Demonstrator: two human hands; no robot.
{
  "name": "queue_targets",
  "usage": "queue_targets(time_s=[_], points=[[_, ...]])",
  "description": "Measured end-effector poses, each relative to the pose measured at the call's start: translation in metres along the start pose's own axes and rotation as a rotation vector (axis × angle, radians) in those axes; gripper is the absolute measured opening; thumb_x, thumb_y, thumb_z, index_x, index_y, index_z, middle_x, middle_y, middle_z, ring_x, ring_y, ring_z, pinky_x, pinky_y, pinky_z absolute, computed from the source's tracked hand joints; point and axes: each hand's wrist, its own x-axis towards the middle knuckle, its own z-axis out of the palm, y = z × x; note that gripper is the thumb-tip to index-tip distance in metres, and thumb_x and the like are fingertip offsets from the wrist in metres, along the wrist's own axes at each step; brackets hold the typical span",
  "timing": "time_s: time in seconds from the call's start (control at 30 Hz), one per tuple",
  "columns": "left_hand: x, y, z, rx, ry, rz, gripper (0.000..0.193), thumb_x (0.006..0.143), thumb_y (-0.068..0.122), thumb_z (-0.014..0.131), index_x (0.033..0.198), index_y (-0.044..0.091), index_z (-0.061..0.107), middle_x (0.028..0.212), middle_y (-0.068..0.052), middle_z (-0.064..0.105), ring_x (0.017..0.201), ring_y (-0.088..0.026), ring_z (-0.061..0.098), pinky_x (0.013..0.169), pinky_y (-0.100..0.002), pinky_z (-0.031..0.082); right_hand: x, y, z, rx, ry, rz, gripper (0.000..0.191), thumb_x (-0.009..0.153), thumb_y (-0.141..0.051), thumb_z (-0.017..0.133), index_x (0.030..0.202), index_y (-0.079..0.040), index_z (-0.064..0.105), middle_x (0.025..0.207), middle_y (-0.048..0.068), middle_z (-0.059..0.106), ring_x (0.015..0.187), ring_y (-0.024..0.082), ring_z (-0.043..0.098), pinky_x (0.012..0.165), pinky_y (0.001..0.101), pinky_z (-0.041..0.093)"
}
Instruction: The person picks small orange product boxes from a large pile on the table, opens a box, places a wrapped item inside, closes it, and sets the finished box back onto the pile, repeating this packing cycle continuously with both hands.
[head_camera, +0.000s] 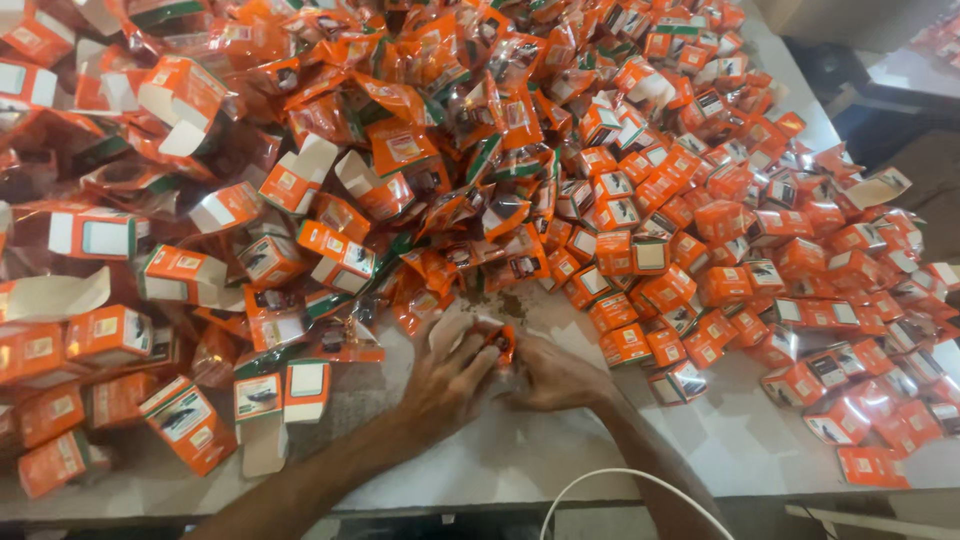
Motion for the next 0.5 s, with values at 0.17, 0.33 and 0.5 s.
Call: queue_targets(time_s=[0.17, 0.33, 0.5], points=[[-0.005, -0.007, -0.017, 0.030, -0.026, -0.065, 0.033, 0.080, 0.013, 0.073, 0.111, 0.012, 0.064, 0.120, -0.010, 0.064, 0.131, -0.038, 0.047, 0.111, -0.069, 0.022, 0.011, -0.007, 0.049, 0.385, 0.359, -0.195, 0.065, 0.082, -0.003, 0.078, 0.142, -0.003, 0.052, 0.122, 0.013, 0.068, 0.108, 0.018, 0.065, 0.088, 0.0365, 0.056], [0.001, -0.009, -0.027, -0.201, 0.064, -0.403, 0.028, 0.094, 0.011, 0.071, 0.121, 0.010, 0.065, 0.132, -0.014, 0.058, 0.136, -0.040, 0.044, 0.114, -0.058, 0.033, 0.020, 0.008, 0.064, 0.118, 0.454, 0.015, 0.052, 0.079, -0.003, 0.074, 0.129, -0.008, 0.060, 0.092, 0.007, 0.071, 0.075, 0.015, 0.065, 0.068, 0.0318, 0.055], [0.012, -0.001, -0.012, -0.166, 0.016, -0.358, 0.018, 0.080, 0.009, 0.072, 0.098, 0.008, 0.072, 0.139, -0.025, 0.050, 0.139, -0.051, 0.035, 0.115, -0.063, 0.027, 0.020, 0.016, 0.067, 0.189, 0.467, 0.026, 0.062, 0.073, -0.002, 0.081, 0.127, -0.007, 0.052, 0.088, 0.007, 0.065, 0.065, 0.017, 0.054, 0.060, 0.0328, 0.049]])
